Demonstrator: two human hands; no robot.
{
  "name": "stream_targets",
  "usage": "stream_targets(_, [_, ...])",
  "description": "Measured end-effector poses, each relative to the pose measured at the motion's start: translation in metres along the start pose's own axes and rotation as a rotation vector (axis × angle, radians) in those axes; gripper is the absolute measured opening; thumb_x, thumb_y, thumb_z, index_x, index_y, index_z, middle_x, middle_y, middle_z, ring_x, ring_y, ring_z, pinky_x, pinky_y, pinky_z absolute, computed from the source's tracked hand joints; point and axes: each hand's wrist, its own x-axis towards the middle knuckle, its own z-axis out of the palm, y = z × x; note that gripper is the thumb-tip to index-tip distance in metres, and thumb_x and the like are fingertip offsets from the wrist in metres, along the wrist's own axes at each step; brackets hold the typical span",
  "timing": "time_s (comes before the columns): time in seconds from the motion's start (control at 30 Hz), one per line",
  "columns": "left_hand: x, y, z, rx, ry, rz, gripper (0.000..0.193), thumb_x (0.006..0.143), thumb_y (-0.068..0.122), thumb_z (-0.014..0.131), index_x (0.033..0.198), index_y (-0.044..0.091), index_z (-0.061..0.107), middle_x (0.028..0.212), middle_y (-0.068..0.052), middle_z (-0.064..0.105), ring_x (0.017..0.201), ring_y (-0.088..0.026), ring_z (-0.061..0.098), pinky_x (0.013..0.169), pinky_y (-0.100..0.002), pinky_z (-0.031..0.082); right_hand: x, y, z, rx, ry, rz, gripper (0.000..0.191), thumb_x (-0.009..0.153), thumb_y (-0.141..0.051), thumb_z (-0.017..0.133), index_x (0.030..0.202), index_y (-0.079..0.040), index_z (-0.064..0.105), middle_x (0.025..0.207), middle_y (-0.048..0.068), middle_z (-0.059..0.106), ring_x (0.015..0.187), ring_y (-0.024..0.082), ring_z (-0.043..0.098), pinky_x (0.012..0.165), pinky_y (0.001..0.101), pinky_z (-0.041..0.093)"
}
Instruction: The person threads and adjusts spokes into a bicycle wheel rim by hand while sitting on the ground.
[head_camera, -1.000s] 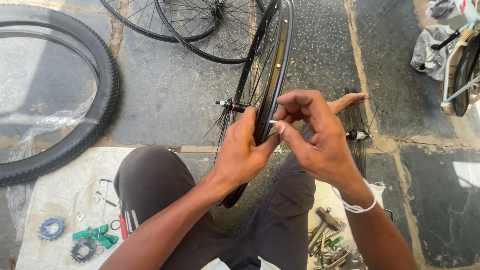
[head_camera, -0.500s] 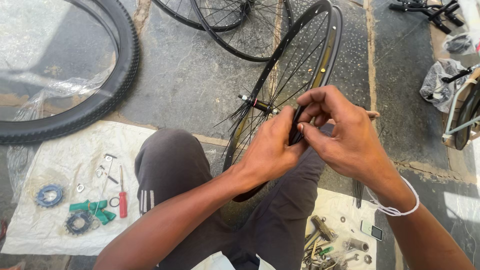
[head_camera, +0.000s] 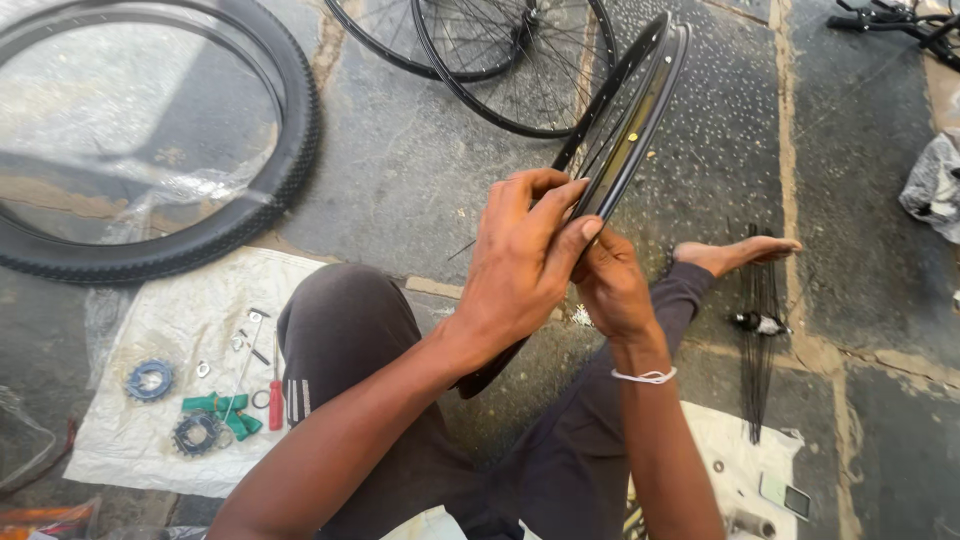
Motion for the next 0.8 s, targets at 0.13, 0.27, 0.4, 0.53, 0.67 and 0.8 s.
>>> stream_targets(0.13, [-0.001,-0.001,-0.007,0.020,-0.017,0.021,0.037,0.105,0.026,0.063,0.135,0.004,0.066,0.133,-0.017,0.058,0.127,-0.032,0.052,0.110,-0.042,0.043,0.014,0.026,0.004,0.304,-0.195,-0.158,0.032,0.103,-0.012,0.067,0.131,0.002,0.062,0.124,0.008,0.069,0.115,0.019,0.066,0.105,0.0344,0.051])
stream_targets(0.27, [0.000,-0.005,-0.014,0.061,-0.052,-0.007,0.039,0.103,0.029,0.064,0.138,0.010,0.066,0.135,-0.016,0.058,0.124,-0.030,0.052,0.104,-0.039,0.044,0.018,0.028,0.019,0.378,-0.191,-0.157,0.040,0.095,-0.012,0.067,0.133,0.002,0.062,0.118,0.009,0.070,0.110,0.020,0.065,0.103,0.0335,0.050])
stream_targets(0.4, [-0.006,-0.009,-0.019,0.079,-0.074,-0.007,0.038,0.105,0.031,0.063,0.138,0.013,0.067,0.136,-0.015,0.059,0.126,-0.028,0.052,0.105,-0.039,0.046,0.018,0.030,0.025,0.285,-0.152,-0.178,0.044,0.092,-0.011,0.072,0.134,-0.002,0.061,0.119,0.006,0.068,0.114,0.019,0.063,0.104,0.0341,0.049])
stream_targets(0.53, [-0.007,-0.012,-0.021,0.070,-0.097,-0.012,0.038,0.108,0.033,0.060,0.140,0.014,0.066,0.137,-0.015,0.058,0.127,-0.028,0.051,0.103,-0.038,0.048,0.020,0.036,0.028,0.332,-0.160,-0.152,0.034,0.100,-0.016,0.070,0.131,-0.002,0.063,0.119,0.007,0.070,0.116,0.019,0.064,0.106,0.0356,0.051])
stream_targets(0.67, [-0.006,-0.012,-0.023,0.089,-0.105,0.020,0.038,0.108,0.033,0.060,0.140,0.014,0.066,0.138,-0.014,0.059,0.127,-0.027,0.053,0.106,-0.039,0.047,0.023,0.041,0.030,0.264,-0.158,-0.207,0.038,0.095,-0.014,0.069,0.130,-0.001,0.063,0.118,0.006,0.071,0.113,0.018,0.065,0.100,0.0341,0.053])
stream_targets(0.8, [-0.006,-0.012,-0.023,0.086,-0.101,0.001,0.037,0.108,0.030,0.062,0.140,0.013,0.067,0.137,-0.014,0.059,0.127,-0.027,0.053,0.106,-0.038,0.047,0.023,0.040,0.031,0.391,-0.200,-0.163,0.031,0.106,-0.015,0.065,0.129,0.006,0.064,0.112,0.008,0.069,0.103,0.016,0.063,0.096,0.0317,0.051])
